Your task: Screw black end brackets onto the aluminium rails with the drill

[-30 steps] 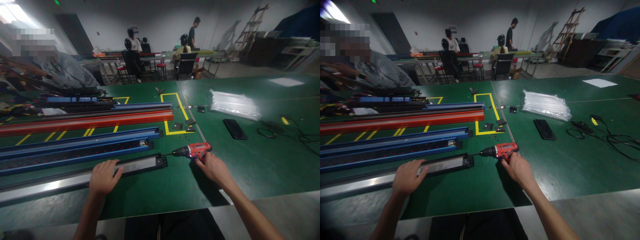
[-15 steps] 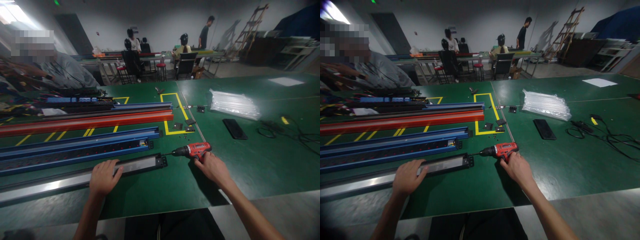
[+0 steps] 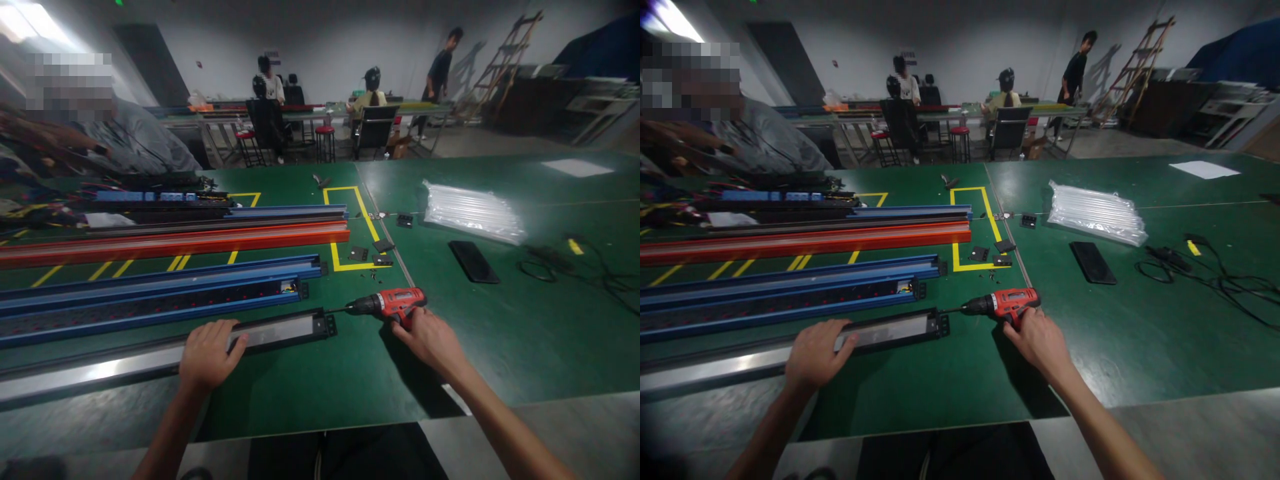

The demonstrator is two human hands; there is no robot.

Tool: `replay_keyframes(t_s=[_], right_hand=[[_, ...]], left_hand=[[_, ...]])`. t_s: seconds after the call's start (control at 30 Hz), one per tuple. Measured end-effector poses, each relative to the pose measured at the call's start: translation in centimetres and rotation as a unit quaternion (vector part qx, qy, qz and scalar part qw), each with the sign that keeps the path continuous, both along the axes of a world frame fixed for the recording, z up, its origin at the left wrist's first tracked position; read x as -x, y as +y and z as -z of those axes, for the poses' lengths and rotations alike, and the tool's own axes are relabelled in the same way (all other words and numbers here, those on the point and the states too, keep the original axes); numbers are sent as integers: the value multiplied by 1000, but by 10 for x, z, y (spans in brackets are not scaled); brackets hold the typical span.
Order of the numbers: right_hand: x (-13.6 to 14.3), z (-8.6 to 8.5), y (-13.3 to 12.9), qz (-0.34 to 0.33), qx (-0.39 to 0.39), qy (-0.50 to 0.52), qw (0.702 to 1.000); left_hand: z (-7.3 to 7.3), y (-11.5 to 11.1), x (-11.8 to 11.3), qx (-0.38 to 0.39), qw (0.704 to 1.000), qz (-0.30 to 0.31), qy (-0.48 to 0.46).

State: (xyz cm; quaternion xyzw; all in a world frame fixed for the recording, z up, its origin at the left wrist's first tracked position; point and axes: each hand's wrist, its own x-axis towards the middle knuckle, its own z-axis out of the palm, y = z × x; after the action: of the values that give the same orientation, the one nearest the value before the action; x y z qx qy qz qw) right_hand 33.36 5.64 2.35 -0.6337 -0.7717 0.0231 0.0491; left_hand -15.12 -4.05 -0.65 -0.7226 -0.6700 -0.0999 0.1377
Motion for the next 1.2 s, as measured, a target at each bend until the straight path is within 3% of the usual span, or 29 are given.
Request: replay_keyframes(t_s=[0.47,1.07,1.2], right_hand=[[-5,-17,10,40,64,74,994],[-3,-23,22,7,100,75,992],[-1,-25,20,7,105,70,992]], left_hand=[[-8,-1,-10,12,1000,-21,1],[-4,0,-7,29,999,-32,-7],[-14,2,-15,49,998,-8,-47]])
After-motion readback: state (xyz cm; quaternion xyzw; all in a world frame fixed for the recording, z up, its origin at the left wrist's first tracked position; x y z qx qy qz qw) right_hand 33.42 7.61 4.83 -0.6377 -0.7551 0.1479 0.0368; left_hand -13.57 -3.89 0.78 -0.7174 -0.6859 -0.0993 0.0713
